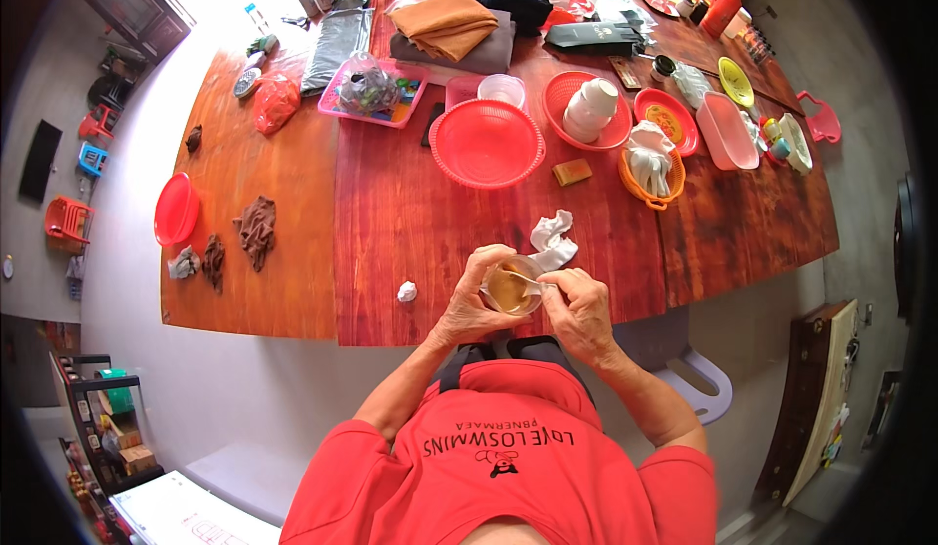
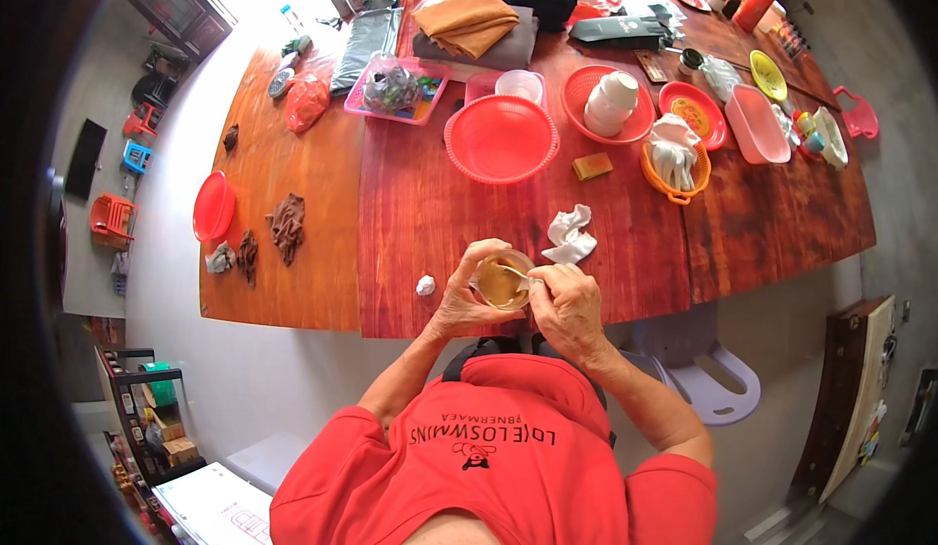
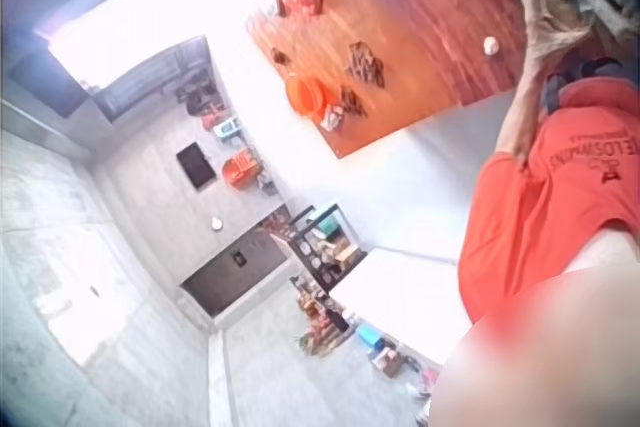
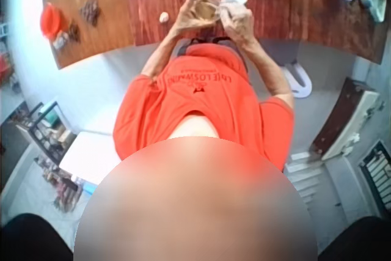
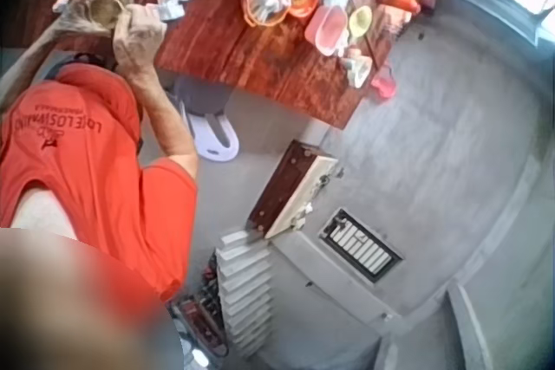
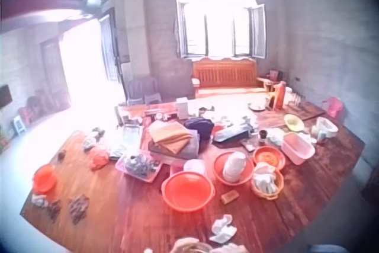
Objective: The person opens a small packet and pours its contents into a glass. They then pour hot water from a red thermos into the glass and stir the mixture with a spoon. Finally, the person wipes the rim of the glass with a tissue.
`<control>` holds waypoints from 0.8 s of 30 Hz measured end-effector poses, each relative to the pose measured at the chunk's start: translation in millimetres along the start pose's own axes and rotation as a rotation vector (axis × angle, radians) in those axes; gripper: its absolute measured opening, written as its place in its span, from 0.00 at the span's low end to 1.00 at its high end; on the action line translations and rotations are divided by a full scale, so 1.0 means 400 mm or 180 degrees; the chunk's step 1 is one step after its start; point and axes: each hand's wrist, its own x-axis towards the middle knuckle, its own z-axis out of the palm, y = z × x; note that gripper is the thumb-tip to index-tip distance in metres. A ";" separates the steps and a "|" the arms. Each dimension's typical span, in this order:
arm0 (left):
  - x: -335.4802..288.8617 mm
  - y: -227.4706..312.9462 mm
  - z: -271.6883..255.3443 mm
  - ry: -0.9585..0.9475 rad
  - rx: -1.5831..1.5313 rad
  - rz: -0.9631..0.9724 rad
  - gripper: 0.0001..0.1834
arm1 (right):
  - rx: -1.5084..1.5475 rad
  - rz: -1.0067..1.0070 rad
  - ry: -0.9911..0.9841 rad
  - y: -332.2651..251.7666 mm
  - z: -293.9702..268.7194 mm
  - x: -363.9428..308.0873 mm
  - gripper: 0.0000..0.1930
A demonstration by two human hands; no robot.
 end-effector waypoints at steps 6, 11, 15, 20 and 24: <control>-0.008 -0.006 0.021 0.0098 -0.0077 -0.0097 0.45 | 0.1154 0.1579 0.0142 -0.010 -0.023 -0.027 0.06; -0.009 -0.003 0.029 0.0110 -0.0239 -0.0149 0.45 | 0.1724 0.1741 0.0415 -0.024 -0.049 -0.041 0.06; -0.008 0.016 0.035 0.0157 -0.0750 -0.0373 0.44 | 0.1370 0.1342 0.0675 -0.034 -0.068 -0.058 0.05; -0.016 0.016 0.021 0.0287 -0.0678 -0.0352 0.44 | 0.0311 0.0043 0.0925 -0.063 -0.082 -0.056 0.08; -0.030 0.001 0.011 0.0365 -0.0607 -0.0403 0.45 | -0.0330 -0.0931 0.1000 -0.058 -0.065 -0.055 0.12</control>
